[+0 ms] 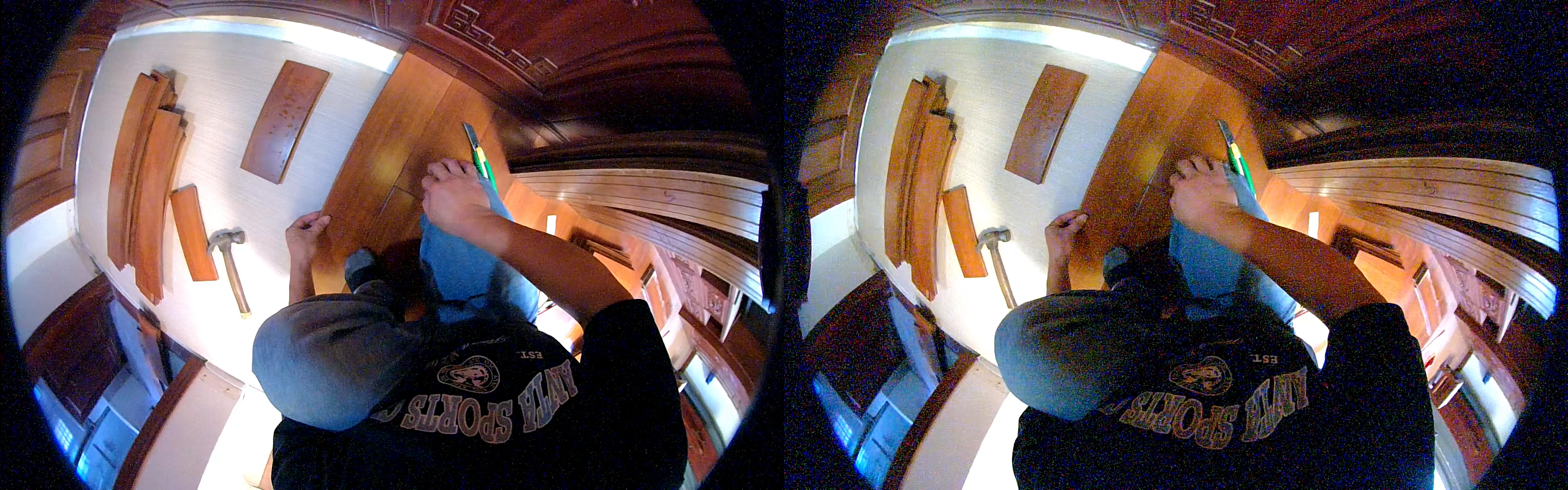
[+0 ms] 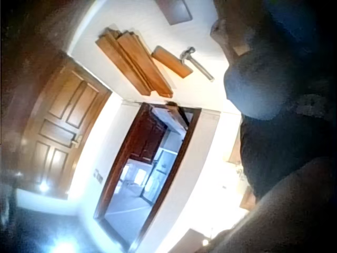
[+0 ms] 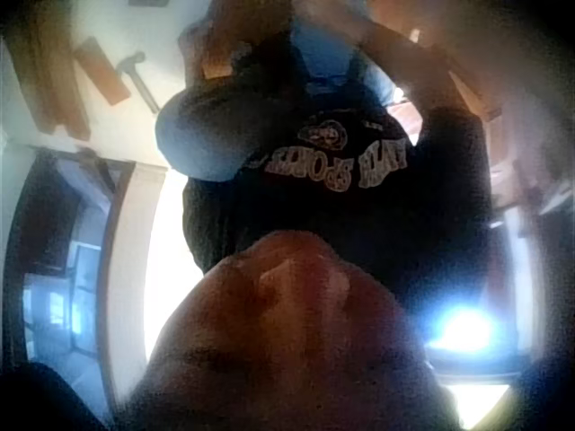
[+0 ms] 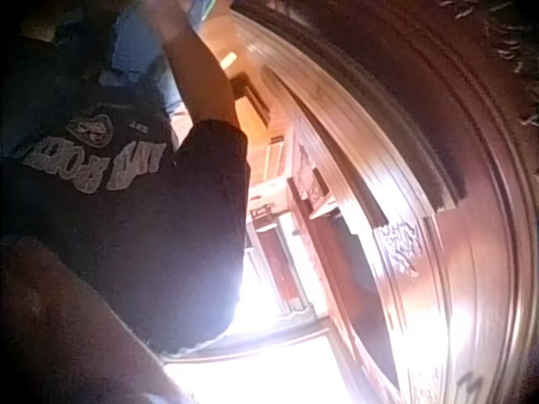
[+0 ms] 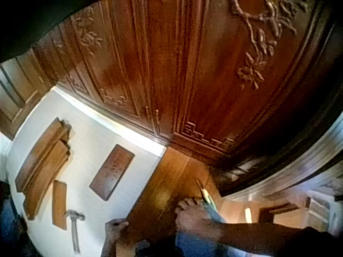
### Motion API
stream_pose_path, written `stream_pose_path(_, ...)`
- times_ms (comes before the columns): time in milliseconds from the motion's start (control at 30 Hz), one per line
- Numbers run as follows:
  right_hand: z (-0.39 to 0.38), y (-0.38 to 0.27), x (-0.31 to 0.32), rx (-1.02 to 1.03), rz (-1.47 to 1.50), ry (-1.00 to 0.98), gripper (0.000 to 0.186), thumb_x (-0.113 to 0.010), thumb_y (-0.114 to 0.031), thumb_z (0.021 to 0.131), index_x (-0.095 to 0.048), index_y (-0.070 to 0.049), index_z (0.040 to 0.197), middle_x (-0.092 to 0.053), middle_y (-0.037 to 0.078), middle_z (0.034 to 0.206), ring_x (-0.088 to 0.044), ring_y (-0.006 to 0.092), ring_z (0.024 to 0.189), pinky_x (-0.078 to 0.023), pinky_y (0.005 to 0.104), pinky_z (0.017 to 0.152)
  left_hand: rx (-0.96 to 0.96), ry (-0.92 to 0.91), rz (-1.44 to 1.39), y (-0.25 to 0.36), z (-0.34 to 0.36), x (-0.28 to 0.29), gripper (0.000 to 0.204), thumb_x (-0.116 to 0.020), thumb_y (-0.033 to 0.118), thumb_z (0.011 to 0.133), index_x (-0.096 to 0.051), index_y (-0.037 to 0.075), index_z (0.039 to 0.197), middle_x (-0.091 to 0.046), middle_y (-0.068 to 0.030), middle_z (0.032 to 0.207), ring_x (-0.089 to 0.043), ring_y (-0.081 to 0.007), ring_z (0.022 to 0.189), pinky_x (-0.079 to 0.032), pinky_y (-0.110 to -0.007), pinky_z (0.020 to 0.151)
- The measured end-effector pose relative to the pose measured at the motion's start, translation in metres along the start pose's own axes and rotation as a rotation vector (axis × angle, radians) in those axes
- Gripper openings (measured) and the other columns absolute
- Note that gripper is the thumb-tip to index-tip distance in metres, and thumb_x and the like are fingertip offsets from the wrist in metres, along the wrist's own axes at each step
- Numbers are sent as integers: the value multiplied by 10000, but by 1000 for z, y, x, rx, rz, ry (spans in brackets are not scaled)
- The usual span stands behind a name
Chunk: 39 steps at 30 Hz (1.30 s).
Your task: The person installs wooden planks on a floor, using a hammer to tap them into place and a nail gun to secure them. They also use a utility knife to trim the planks and a pencil to mark measurements.
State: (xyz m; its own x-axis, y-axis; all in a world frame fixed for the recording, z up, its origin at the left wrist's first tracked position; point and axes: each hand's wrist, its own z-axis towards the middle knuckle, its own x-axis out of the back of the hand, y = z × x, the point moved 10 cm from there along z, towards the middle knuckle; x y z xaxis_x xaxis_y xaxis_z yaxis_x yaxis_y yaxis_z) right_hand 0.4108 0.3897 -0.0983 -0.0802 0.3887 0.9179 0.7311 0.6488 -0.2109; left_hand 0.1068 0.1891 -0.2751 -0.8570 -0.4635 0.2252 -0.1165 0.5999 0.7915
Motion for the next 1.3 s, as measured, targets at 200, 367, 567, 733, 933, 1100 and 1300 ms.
stream_pose_path(200, 1, 5, 2, -14, 40, -34, 279, -600, -285, 904, -730, -100, 1066, -628, 98, 1280, -516, 301, 1305, -367, 505, 1127, -39, 36, -36, 2, -8, 1, 354, -896, 120, 835, -740, -69, 1090, -735, -63, 921, -665, -132, 823, -550, -268, 755)
stream_pose_path(367, -3, 9, 0, -26, 27, -20, 279, -598, -293, 900, -725, -99, 1056, -626, 99, 1253, -517, 306, 1295, -373, 506, 1116, -1, 48, -35, 12, -13, -10, 358, -895, 118, 835, -738, -70, 1096, -744, -80, 925, -672, -135, 817, -561, -275, 752)
stream_pose_path(567, -5, 6, 9, -5, 20, 23, 276, -589, -290, 905, -726, -101, 1053, -626, 98, 1244, -516, 310, 1296, -377, 508, 1111, -91, 67, 18, 14, -13, -6, 333, -869, 101, 860, -737, -67, 1115, -755, -84, 933, -680, -145, 830, -568, -282, 785)
stream_pose_path(733, -9, 15, 2, -34, 0, -9, 275, -587, -289, 906, -729, -95, 1041, -630, 94, 1235, -526, 307, 1284, -383, 505, 1109, -159, 106, 105, 38, -32, -27, 330, -853, 119, 869, -746, -65, 1121, -742, -103, 974, -690, -182, 875, -566, -309, 829)
stream_pose_path(933, -6, 1, 7, -4, 6, 18, 277, -592, -291, 903, -729, -93, 1040, -634, 94, 1227, -534, 308, 1273, -387, 505, 1105, -281, 121, 136, -6, -9, 1, 361, -856, 172, 861, -763, -26, 1148, -655, -147, 1040, -691, -241, 963, -567, -351, 864)
stream_pose_path(1100, -7, 1, 4, -14, 12, -12, 286, -599, -296, 906, -728, -85, 1050, -633, 98, 1229, -530, 305, 1268, -388, 502, 1087, -268, 58, 261, 13, -20, -12, 379, -864, 172, 853, -759, -21, 1162, -656, -131, 1009, -686, -243, 964, -566, -346, 859)
stream_pose_path(1300, -3, -1, -1, -15, -11, -23, 284, -599, -289, 901, -733, -85, 1047, -634, 101, 1226, -524, 310, 1266, -382, 512, 1079, -451, 66, 617, 38, -26, -15, 396, -847, 189, 849, -750, -4, 1180, -660, -153, 990, -667, -292, 910, -557, -383, 843)
